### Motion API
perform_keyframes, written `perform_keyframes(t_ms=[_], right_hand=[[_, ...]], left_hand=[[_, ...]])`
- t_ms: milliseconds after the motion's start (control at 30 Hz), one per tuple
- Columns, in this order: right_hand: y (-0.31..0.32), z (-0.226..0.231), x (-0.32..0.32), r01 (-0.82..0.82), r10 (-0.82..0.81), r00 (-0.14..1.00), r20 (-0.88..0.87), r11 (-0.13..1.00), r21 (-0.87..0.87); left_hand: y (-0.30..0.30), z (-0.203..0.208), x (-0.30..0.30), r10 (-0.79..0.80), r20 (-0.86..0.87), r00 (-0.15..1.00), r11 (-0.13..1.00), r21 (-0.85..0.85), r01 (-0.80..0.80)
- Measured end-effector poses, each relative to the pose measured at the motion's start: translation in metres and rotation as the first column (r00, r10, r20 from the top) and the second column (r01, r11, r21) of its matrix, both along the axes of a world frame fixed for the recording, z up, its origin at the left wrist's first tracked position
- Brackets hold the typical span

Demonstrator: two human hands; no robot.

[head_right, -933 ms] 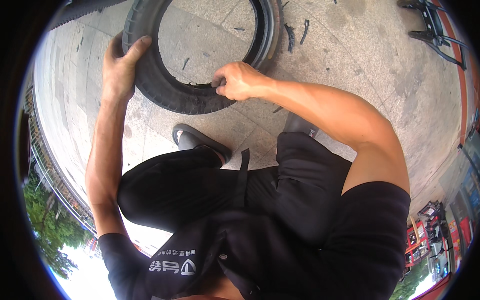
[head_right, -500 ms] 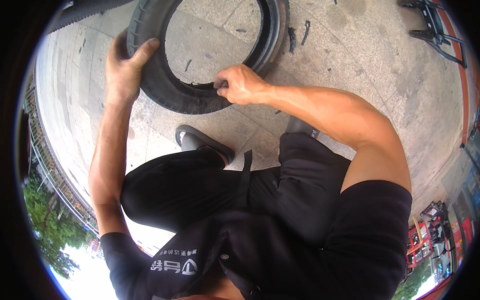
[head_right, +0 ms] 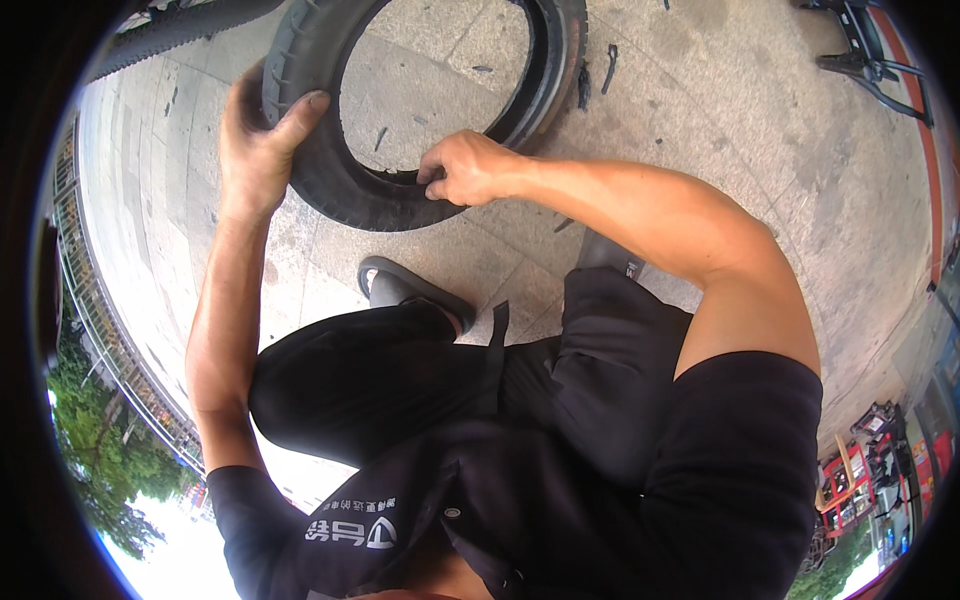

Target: The person selects a tire from a stack, then sits on the floor and removes the inner tube from the tire by hand. The person continues to manipulate the tire and inner tube, separating them further.

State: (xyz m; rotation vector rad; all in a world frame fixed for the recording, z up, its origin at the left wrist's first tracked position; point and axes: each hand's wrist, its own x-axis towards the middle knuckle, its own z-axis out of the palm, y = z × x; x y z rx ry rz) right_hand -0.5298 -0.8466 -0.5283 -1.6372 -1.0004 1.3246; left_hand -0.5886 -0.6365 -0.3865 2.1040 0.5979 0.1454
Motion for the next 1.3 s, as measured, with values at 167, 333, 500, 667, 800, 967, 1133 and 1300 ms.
perform_keyframes(t_ms=[167,333,500,667,800,967,1133,1300], right_hand=[[-0.009,0.001,-0.005,0.066,-0.08,0.99,0.115,0.99,0.123],[-0.019,0.003,-0.012,0.117,-0.144,0.98,0.135,0.975,0.19],[-0.025,0.008,-0.016,0.172,-0.19,0.977,0.093,0.969,0.177],[-0.022,0.007,-0.009,0.087,-0.12,0.985,0.123,0.966,0.242],[-0.02,0.004,-0.01,0.139,-0.157,0.987,0.037,0.944,0.298],[-0.024,0.0,-0.013,0.15,-0.192,0.977,0.091,0.928,0.341],[-0.028,-0.003,-0.022,0.165,-0.211,0.963,0.169,0.955,0.248],[-0.032,0.006,-0.035,0.144,-0.149,0.989,0.024,0.978,0.148]], left_hand=[[-0.004,0.004,0.004,0.012,-0.056,0.998,0.992,0.129,-0.005],[-0.025,0.011,0.0,-0.045,0.014,0.999,0.987,0.152,0.042],[-0.049,0.019,0.0,-0.139,0.115,0.983,0.966,0.234,0.11],[-0.067,0.033,-0.002,-0.248,0.176,0.953,0.94,0.282,0.193],[-0.069,0.04,0.003,-0.265,0.129,0.956,0.953,0.188,0.239],[-0.076,0.053,0.0,-0.266,0.023,0.964,0.936,0.245,0.253],[-0.062,0.034,0.006,-0.256,0.144,0.956,0.941,0.264,0.213],[-0.055,0.02,0.005,-0.207,0.135,0.969,0.955,0.241,0.17]])
